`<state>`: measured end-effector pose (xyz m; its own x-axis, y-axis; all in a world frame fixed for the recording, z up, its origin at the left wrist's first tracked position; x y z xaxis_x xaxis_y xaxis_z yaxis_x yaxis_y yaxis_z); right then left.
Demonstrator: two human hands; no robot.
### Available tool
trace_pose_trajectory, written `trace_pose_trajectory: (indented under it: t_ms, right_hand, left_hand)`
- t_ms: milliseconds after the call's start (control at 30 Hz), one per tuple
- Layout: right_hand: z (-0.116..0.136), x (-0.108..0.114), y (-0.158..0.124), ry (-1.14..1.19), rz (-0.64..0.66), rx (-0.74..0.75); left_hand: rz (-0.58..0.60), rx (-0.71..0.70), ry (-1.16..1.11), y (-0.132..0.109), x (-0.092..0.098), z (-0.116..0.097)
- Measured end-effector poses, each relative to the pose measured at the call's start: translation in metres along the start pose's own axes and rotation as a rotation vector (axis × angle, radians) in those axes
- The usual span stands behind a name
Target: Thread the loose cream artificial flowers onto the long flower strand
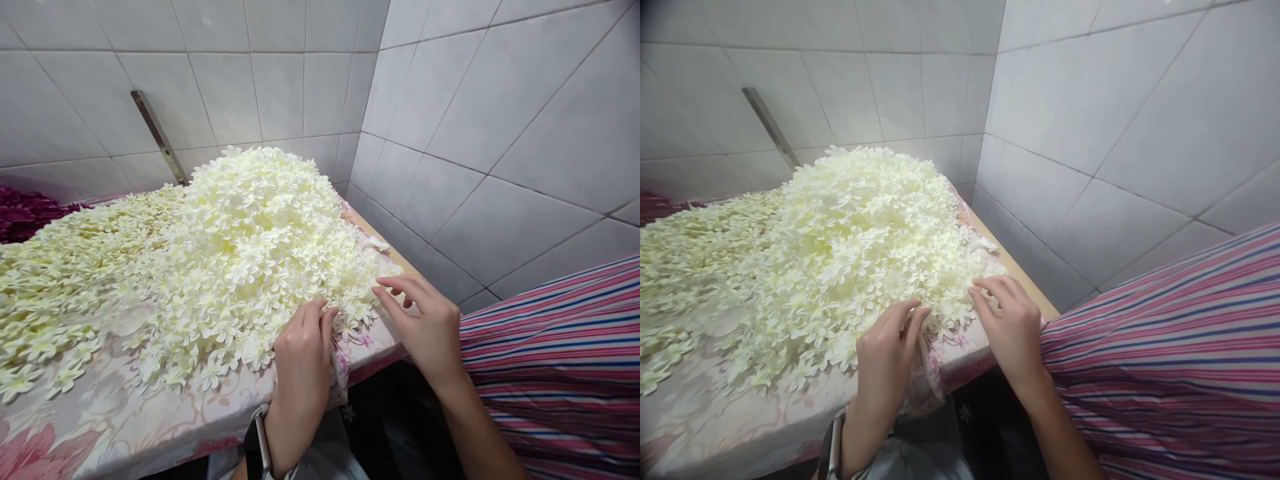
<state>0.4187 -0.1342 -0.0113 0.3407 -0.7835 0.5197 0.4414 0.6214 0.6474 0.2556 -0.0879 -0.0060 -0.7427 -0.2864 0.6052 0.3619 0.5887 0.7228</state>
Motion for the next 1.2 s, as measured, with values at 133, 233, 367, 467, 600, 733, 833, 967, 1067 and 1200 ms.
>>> trace_pose_trajectory:
  t_ms: [133,233,367,467,600,733,833,967,1067,1200]
  right_hand:
    - [0.001,-0.009,-0.001,-0.064,0.012,0.061]
    - [-0.001,-0.010,-0.001,-0.066,0.002,0.077]
    - [0.000,-0.005,-0.002,-0.058,-0.013,0.069]
    - [0.009,0.001,-0.005,0.018,-0.020,0.035]
    - [0.026,0.004,-0.012,0.315,0.181,-0.072]
    - [0.037,0.000,-0.014,0.470,0.375,-0.155]
    - [0.038,-0.005,-0.013,0.579,0.527,-0.245]
    - [0.035,-0.009,-0.014,0.747,0.607,-0.362]
    - [0.033,-0.010,-0.015,0.822,0.569,-0.447]
    - [0.034,-0.011,-0.016,0.918,0.573,-0.513]
  left_hand:
    - [-0.024,-0.042,0.106,-0.002,-0.003,0.002]
    - [-0.006,-0.014,0.099,-0.003,-0.002,0.006]
    - [0.027,0.063,0.016,-0.002,0.001,0.006]
    - [0.099,0.198,-0.180,-0.001,0.006,0.006]
    - [0.325,0.438,-0.670,-0.001,0.010,0.003]
    - [0.344,0.687,-1.085,-0.001,0.009,0.002]
    - [0.301,0.744,-1.167,0.000,0.008,0.005]
    - [0.231,0.704,-1.045,0.000,0.009,0.011]
    - [0.145,0.649,-0.896,-0.002,0.013,0.013]
    - [0.180,0.526,-0.932,-0.001,0.016,0.008]
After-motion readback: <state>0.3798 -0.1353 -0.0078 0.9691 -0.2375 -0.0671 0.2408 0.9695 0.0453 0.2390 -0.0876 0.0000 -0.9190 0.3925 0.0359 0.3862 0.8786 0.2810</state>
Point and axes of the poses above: each hand's wrist, its own y-axis towards the middle knuckle, its own x-axis out of the back of the hand, z = x × y, the point moved 3 cm from there along y, towards the middle knuckle, and after that the axes turned 8 degrees about -x, right-handed, at the moved point
